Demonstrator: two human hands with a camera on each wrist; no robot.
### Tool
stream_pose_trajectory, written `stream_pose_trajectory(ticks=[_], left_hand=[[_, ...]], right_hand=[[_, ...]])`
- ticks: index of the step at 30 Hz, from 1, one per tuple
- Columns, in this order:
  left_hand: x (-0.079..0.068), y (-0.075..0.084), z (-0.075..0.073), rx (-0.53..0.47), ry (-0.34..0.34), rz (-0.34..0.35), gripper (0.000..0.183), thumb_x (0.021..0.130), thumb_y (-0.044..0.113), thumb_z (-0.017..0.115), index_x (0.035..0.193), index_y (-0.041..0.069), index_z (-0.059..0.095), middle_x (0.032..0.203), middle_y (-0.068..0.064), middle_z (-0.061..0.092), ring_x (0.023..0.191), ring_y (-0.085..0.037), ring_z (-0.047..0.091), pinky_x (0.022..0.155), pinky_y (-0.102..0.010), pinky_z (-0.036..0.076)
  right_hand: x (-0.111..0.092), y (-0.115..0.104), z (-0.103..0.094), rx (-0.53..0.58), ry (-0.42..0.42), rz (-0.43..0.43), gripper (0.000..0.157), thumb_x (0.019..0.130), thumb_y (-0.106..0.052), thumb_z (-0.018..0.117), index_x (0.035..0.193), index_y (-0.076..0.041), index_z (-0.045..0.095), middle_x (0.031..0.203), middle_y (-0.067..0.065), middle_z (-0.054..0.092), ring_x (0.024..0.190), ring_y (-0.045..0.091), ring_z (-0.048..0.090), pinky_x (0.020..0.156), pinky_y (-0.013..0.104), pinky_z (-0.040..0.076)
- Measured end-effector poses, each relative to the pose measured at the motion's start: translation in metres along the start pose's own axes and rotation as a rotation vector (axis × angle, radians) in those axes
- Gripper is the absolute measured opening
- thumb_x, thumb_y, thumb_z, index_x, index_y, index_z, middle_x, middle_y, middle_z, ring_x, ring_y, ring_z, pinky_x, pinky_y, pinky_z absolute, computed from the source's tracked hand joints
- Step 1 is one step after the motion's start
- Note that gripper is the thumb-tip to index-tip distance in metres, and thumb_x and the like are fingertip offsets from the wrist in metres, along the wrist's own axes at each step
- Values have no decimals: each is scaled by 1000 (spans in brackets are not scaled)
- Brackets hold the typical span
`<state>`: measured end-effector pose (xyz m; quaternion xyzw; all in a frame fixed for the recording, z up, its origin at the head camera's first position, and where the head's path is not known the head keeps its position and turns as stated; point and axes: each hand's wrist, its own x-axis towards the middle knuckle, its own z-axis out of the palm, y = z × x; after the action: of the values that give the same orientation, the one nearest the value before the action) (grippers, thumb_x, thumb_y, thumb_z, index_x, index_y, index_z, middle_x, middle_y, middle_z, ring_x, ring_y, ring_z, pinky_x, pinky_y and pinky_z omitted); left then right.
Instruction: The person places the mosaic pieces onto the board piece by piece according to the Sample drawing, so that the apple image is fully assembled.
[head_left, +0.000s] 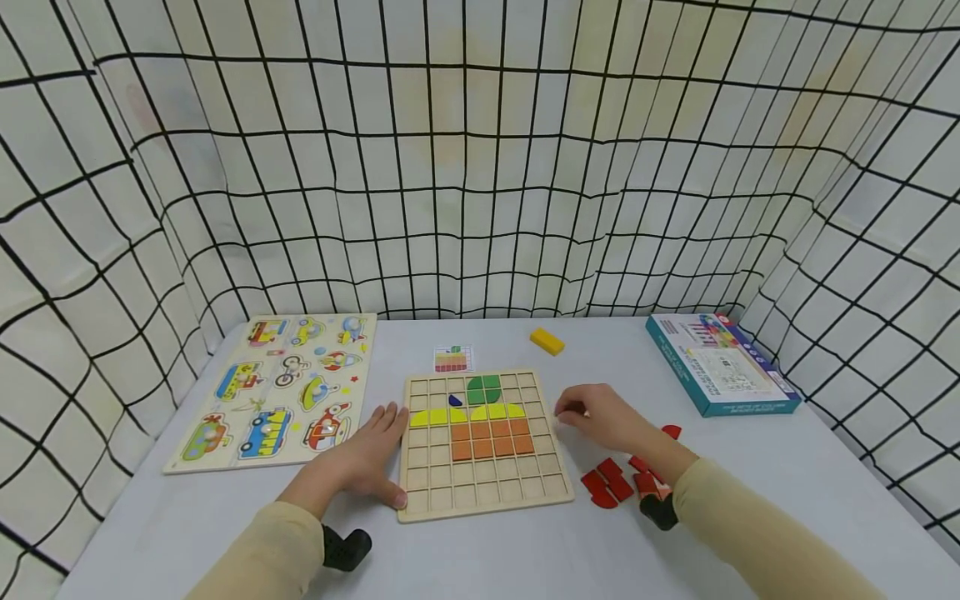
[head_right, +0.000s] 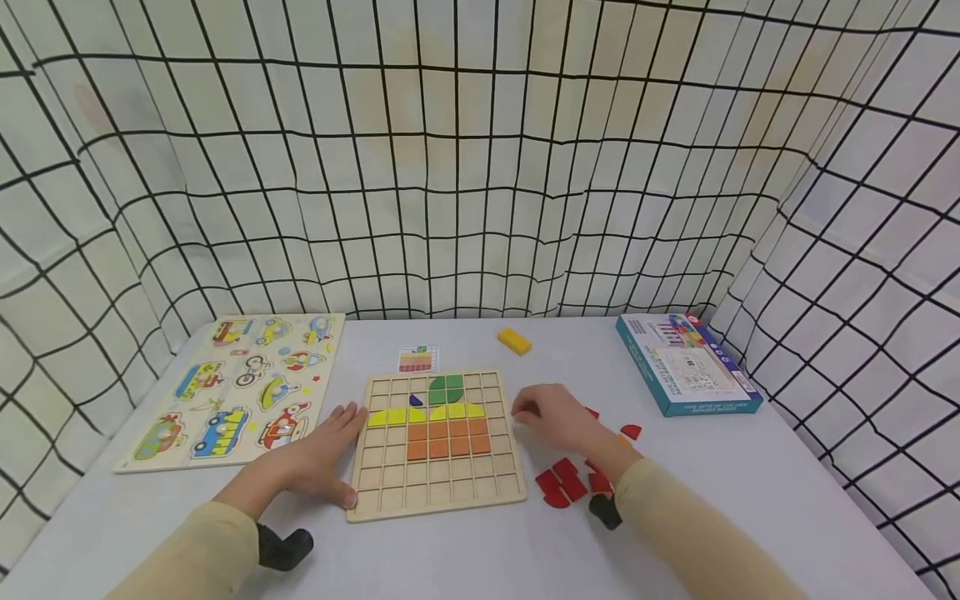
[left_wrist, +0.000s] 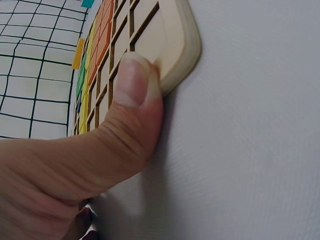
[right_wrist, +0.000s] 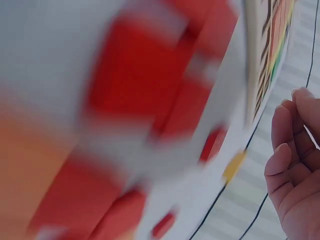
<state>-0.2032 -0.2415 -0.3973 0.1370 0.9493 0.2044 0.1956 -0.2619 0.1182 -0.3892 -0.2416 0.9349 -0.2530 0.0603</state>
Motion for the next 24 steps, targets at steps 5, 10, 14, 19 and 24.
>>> stream_pose_trajectory(ticks=[5,10,14,19,24], left_hand=[[0,0,0,5,2,2,125,70,33,95,159,-9,17,168,-33,8,156,-52,3,127,-63,13],[1,0,0,-4,-1,3,126,70,33,95,159,-9,17,168,-33,7,156,-52,3,127,-64,13],[2,0,1,1,-4,-8,126,70,33,95,159,-9,17,168,-33,7,156,-52,3,127,-64,13],[3,-1,1,13,1,-10,126,69,33,95,159,-9,17,168,-33,7,156,-52,3,127,-64,14],[3,0,1,17,5,-5,127,69,34,95,159,-9,17,168,-33,8,156,-52,3,127,-64,14]], right_hand=[[-26,39,-26,4,40,113,14,100,-4,62,109,-7,72,102,5,72,90,16,61,81,31,59],[-56,71,-43,-8,43,181,16,99,-2,62,110,-6,72,103,8,72,91,18,62,79,31,60],[-74,87,-52,-16,24,180,15,95,0,67,108,-5,74,102,7,74,91,18,64,78,27,60],[-82,96,-53,-10,-35,164,19,91,-4,75,109,-7,76,102,3,74,94,16,63,73,17,55],[-84,101,-50,-28,-69,142,22,91,-5,75,112,-9,77,100,1,69,94,15,59,71,16,53]])
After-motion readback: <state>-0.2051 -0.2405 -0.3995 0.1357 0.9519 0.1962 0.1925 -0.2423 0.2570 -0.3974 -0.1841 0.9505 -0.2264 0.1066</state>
